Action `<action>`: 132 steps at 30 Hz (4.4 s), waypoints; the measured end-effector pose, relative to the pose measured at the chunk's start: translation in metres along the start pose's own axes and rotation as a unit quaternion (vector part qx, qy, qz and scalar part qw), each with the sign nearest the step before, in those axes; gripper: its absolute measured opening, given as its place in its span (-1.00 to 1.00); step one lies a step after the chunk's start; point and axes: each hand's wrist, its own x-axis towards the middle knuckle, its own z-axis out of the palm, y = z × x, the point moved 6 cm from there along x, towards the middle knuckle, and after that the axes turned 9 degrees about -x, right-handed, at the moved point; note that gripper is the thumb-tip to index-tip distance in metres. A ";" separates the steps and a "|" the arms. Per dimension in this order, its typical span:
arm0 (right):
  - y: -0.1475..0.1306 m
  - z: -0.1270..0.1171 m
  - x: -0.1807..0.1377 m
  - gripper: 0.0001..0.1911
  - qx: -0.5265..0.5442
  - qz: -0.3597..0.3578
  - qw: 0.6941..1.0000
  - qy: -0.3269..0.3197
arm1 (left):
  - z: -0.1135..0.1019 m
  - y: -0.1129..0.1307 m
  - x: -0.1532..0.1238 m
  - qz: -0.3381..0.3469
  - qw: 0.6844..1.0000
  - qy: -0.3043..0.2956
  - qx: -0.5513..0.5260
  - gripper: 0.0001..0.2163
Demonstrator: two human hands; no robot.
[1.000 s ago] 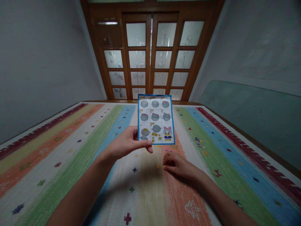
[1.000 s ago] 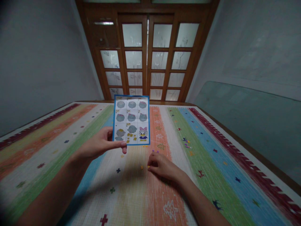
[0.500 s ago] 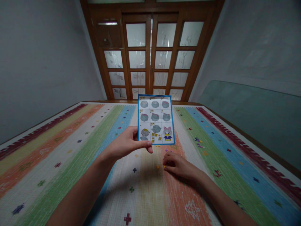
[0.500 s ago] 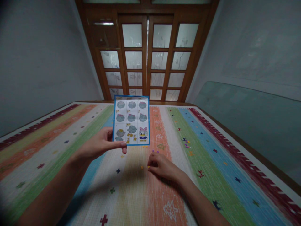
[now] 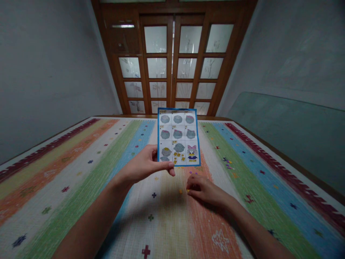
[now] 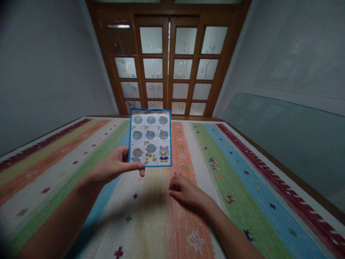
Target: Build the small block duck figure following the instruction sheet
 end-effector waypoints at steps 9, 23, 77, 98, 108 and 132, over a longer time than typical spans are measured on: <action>0.002 -0.001 0.000 -0.92 -0.006 0.008 1.000 -0.001 | 0.002 0.002 0.001 -0.005 1.000 0.007 -0.024 -0.83; 0.004 0.001 0.000 -0.94 -0.011 0.002 1.000 0.004 | 0.002 0.002 0.001 -0.007 1.000 0.011 -0.012 -0.82; -0.002 -0.002 0.001 -0.93 -0.015 0.003 1.000 0.004 | 0.000 -0.001 0.001 -0.003 1.000 0.005 -0.017 -0.86; -0.001 -0.001 0.001 -0.95 -0.012 -0.001 1.000 0.003 | -0.001 -0.001 0.001 -0.001 1.000 0.000 -0.021 -0.87; -0.004 -0.001 0.000 -0.95 -0.013 0.002 1.000 0.000 | -0.001 -0.001 0.001 -0.007 1.000 0.009 -0.013 -0.82; 0.054 -0.041 -0.009 -0.82 -0.094 0.121 0.977 0.150 | -0.006 0.000 0.002 0.011 1.000 0.016 -0.002 -0.79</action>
